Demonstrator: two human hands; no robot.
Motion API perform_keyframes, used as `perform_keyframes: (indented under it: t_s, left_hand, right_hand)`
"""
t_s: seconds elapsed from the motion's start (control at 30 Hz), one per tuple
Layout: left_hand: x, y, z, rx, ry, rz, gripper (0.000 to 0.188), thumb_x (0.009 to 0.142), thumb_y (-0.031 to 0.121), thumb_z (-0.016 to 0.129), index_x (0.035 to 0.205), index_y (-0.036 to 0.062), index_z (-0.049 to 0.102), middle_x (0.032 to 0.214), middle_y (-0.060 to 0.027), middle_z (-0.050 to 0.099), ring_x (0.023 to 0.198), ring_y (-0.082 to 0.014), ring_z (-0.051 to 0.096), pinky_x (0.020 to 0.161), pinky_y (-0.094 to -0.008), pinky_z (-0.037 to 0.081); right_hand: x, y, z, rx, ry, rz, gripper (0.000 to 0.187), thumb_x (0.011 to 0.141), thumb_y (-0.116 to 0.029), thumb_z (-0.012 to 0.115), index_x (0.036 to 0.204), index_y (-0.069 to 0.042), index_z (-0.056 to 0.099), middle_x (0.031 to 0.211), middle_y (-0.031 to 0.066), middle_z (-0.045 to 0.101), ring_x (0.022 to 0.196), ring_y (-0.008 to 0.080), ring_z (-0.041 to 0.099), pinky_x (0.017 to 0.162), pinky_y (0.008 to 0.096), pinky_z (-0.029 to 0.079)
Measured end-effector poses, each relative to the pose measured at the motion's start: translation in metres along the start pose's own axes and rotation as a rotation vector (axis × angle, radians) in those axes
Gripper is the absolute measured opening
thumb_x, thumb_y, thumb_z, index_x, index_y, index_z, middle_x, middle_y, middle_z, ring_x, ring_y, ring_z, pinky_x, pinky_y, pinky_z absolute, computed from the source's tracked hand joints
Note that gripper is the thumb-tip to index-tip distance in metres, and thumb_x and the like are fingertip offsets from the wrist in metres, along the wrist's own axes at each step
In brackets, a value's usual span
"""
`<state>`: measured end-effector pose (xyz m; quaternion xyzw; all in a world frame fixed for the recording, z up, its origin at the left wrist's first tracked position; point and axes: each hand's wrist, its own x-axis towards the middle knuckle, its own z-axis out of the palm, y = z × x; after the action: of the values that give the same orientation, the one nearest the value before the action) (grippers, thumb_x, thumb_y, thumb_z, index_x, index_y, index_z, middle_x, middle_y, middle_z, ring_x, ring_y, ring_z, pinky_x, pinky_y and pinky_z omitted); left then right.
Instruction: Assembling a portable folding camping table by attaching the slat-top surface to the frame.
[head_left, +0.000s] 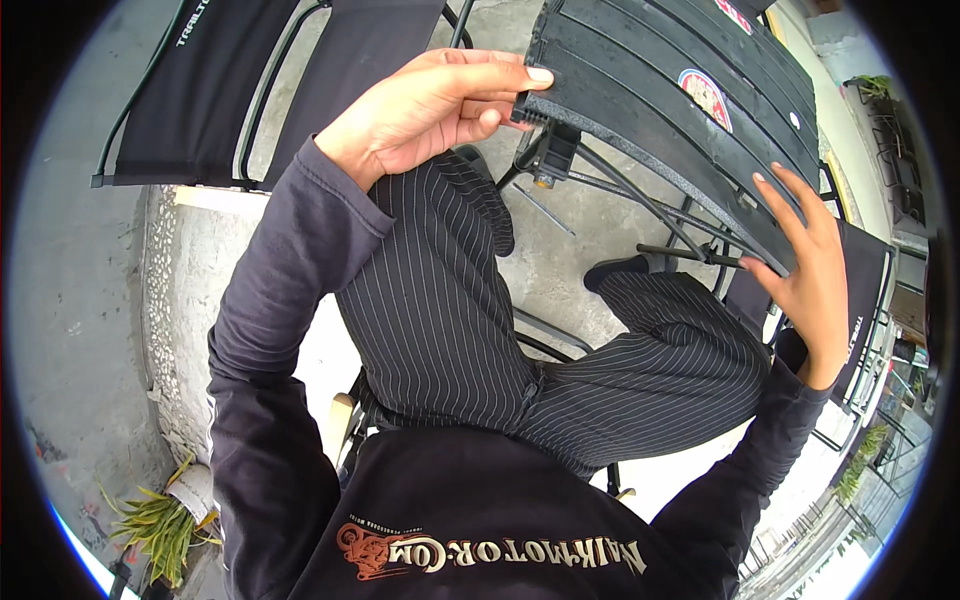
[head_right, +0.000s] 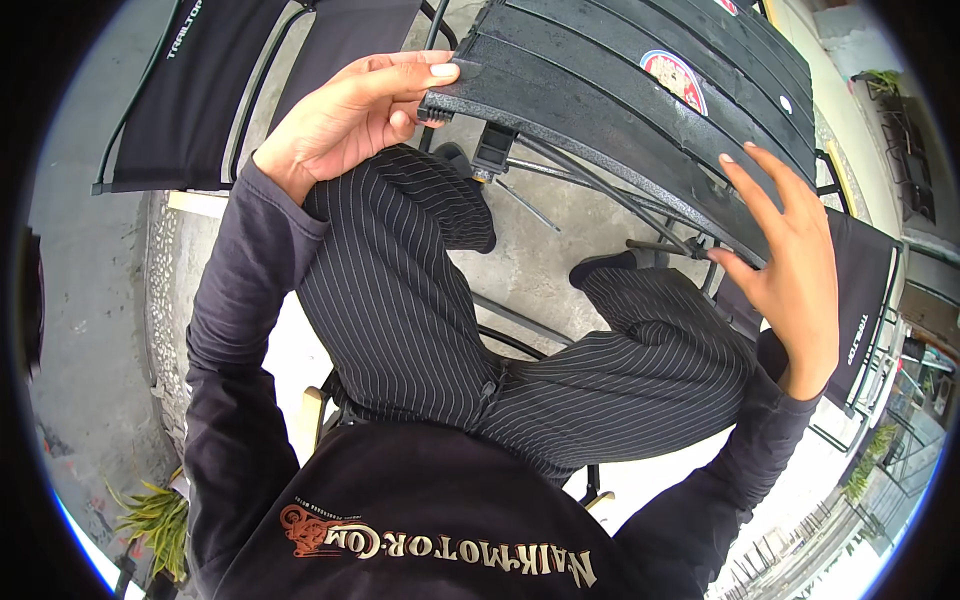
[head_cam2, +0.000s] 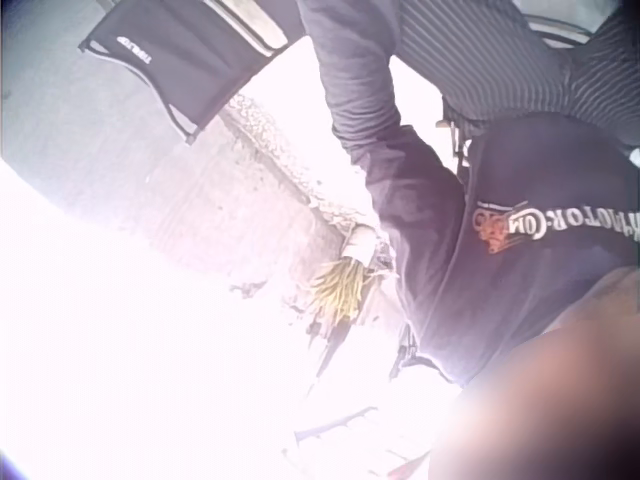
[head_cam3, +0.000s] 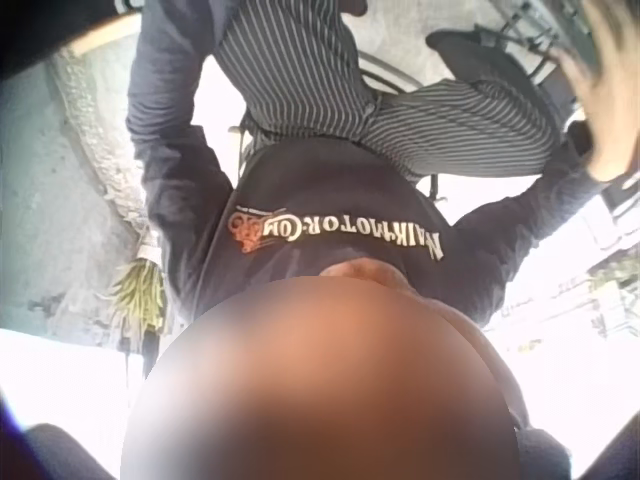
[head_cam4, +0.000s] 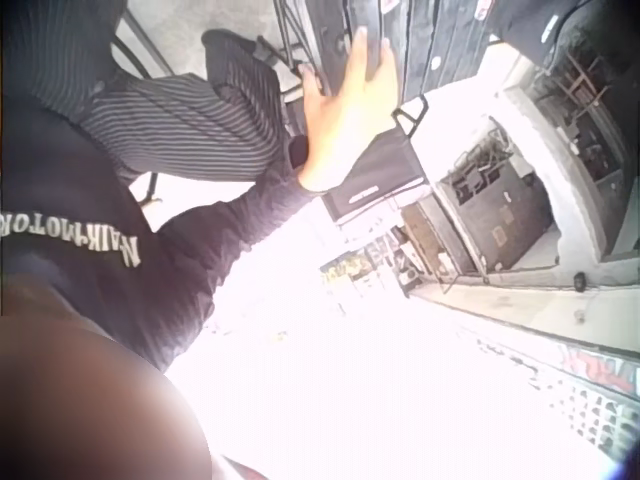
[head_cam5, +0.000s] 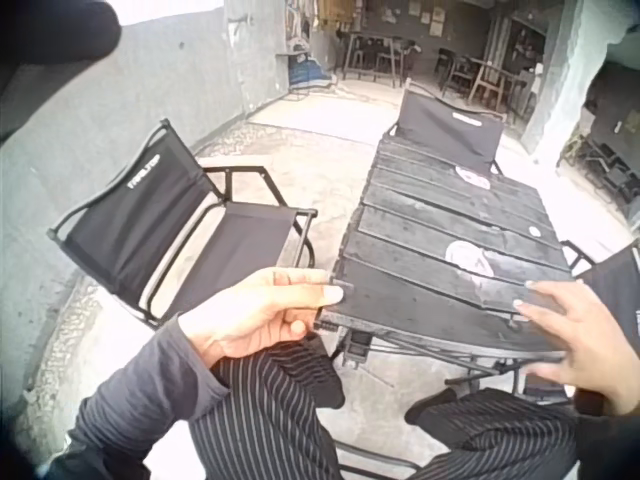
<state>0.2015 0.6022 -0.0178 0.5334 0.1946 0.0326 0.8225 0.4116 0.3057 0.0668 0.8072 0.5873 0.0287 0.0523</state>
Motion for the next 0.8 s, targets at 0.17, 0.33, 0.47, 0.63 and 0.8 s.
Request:
perform_keyframes:
  t_s: [0.17, 0.33, 0.47, 0.63, 0.8]
  left_hand:
    - [0.006, 0.001, 0.003, -0.097, 0.027, 0.017, 0.058, 0.091, 0.018, 0.066, 0.138, -0.0047, 0.040, 0.092, -0.0028, 0.064, 0.069, -0.0048, 0.062, 0.060, -0.0122, 0.052]
    - [0.006, 0.006, 0.018, -0.255, 0.087, 0.070, 0.044, 0.093, 0.018, 0.063, 0.132, 0.0010, 0.048, 0.102, -0.0062, 0.064, 0.078, -0.0099, 0.067, 0.064, -0.0151, 0.056]
    - [0.012, 0.007, 0.015, -0.187, 0.011, 0.124, 0.053, 0.093, 0.020, 0.063, 0.132, -0.0077, 0.043, 0.095, -0.0130, 0.064, 0.086, -0.0164, 0.069, 0.078, -0.0215, 0.058]
    - [0.007, 0.021, 0.009, -0.216, -0.100, 0.110, 0.041, 0.100, 0.018, 0.044, 0.132, -0.0065, 0.047, 0.113, -0.0228, 0.064, 0.091, -0.0197, 0.069, 0.082, -0.0286, 0.058]
    - [0.012, 0.021, -0.013, 0.479, -0.084, 0.271, 0.035, 0.096, 0.016, 0.051, 0.127, 0.0008, 0.058, 0.110, -0.0106, 0.067, 0.081, -0.0122, 0.064, 0.070, -0.0197, 0.050]
  right_hand:
    - [0.054, -0.088, -0.012, 0.228, 0.309, -0.267, 0.079, 0.063, -0.032, 0.082, 0.133, -0.008, 0.055, 0.135, 0.0124, 0.053, 0.119, 0.0325, 0.054, 0.098, 0.0406, 0.044]
    - [0.104, -0.107, 0.025, 0.337, 0.581, -0.387, 0.054, 0.075, -0.020, 0.075, 0.125, -0.008, 0.058, 0.108, 0.0115, 0.065, 0.089, 0.0290, 0.064, 0.075, 0.0366, 0.052]
    - [0.120, -0.100, 0.022, 0.419, 0.525, -0.410, 0.043, 0.080, -0.015, 0.071, 0.121, -0.007, 0.060, 0.091, 0.0088, 0.068, 0.073, 0.0263, 0.066, 0.059, 0.0365, 0.051]
    - [0.138, -0.085, 0.014, 0.542, 0.460, -0.393, 0.025, 0.081, -0.012, 0.070, 0.104, -0.003, 0.067, 0.079, 0.0127, 0.068, 0.057, 0.0284, 0.062, 0.051, 0.0340, 0.047]
    - [0.151, -0.073, 0.008, 0.619, 0.291, -0.324, 0.029, 0.083, -0.022, 0.071, 0.100, 0.001, 0.069, 0.073, 0.0148, 0.067, 0.050, 0.0200, 0.055, 0.048, 0.0300, 0.042]
